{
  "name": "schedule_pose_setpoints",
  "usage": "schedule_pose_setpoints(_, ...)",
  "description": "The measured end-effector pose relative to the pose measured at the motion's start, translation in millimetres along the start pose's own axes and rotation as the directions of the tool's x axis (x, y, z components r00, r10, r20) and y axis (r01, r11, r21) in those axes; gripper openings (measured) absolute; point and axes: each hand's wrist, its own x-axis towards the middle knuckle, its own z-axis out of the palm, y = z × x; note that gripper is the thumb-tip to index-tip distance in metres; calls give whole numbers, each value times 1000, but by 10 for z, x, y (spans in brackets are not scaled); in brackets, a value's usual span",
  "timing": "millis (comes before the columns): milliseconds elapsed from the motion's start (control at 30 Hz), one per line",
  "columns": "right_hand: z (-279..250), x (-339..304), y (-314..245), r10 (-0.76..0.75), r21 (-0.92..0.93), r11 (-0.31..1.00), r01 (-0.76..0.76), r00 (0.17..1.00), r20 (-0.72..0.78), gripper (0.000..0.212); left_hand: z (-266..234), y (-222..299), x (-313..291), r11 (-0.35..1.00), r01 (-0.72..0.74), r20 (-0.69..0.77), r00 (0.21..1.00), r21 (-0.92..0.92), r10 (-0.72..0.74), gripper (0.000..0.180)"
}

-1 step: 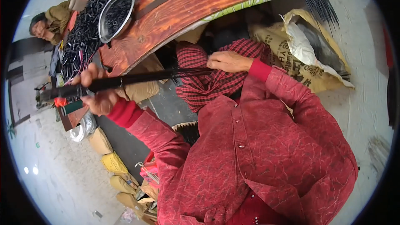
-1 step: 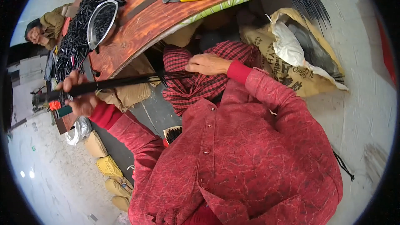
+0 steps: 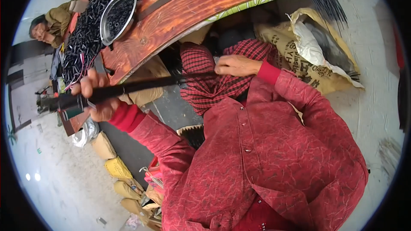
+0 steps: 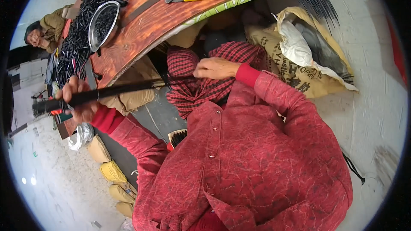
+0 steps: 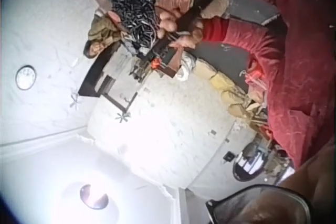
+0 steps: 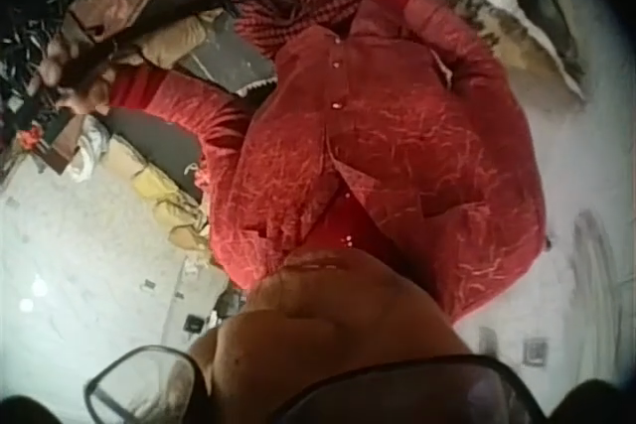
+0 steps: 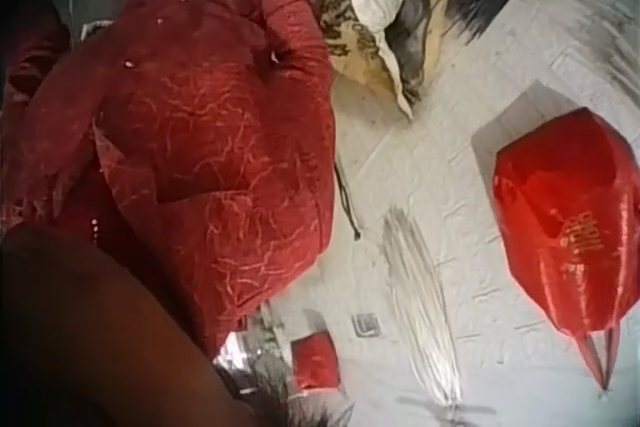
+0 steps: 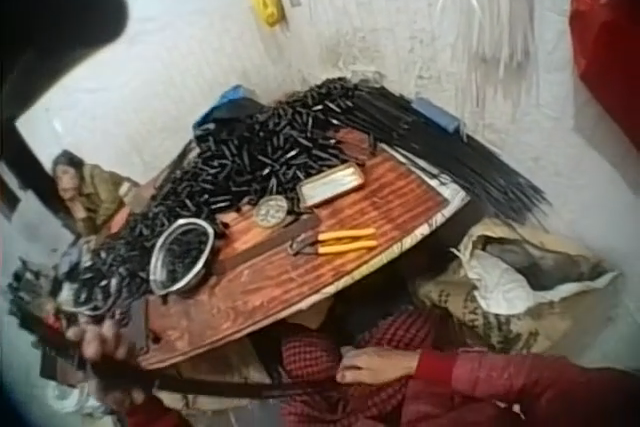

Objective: Assembling and trimming black plastic components or cable bundles at a workbench.

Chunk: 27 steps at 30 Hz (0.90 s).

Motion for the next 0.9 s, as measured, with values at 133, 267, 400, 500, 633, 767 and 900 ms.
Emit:
schedule_pose_setpoints(133,7,-199,149,15,-37,999,-15,1000,-2,27,23,-280,242,993,63,259,965,-103,-35,54)
schedule_pose_setpoints(267,151,-126,283,-24,-235,972,-11,989,-145,34,114,-175,294,982,105,240,968,-154,-66,55)
schedule_pose_setpoints(400,164,-42,391,119,-256,951,-171,971,-207,27,109,-13,282,992,52,263,965,-118,-19,53)
schedule_pose_setpoints(500,220,59,520,267,348,916,-201,951,-155,21,301,37,259,999,4,239,971,-54,9,50)
schedule_pose_setpoints(633,87,46,468,411,470,838,-277,887,-209,13,302,287,274,999,13,129,992,31,-17,42)
schedule_pose_setpoints(767,234,-6,604,408,-52,897,-439,867,-288,20,193,434,320,1000,5,1,1000,13,-5,50)
schedule_pose_setpoints(900,230,231,427,369,158,929,-335,798,-477,18,340,321,325,996,55,67,996,73,-60,45)
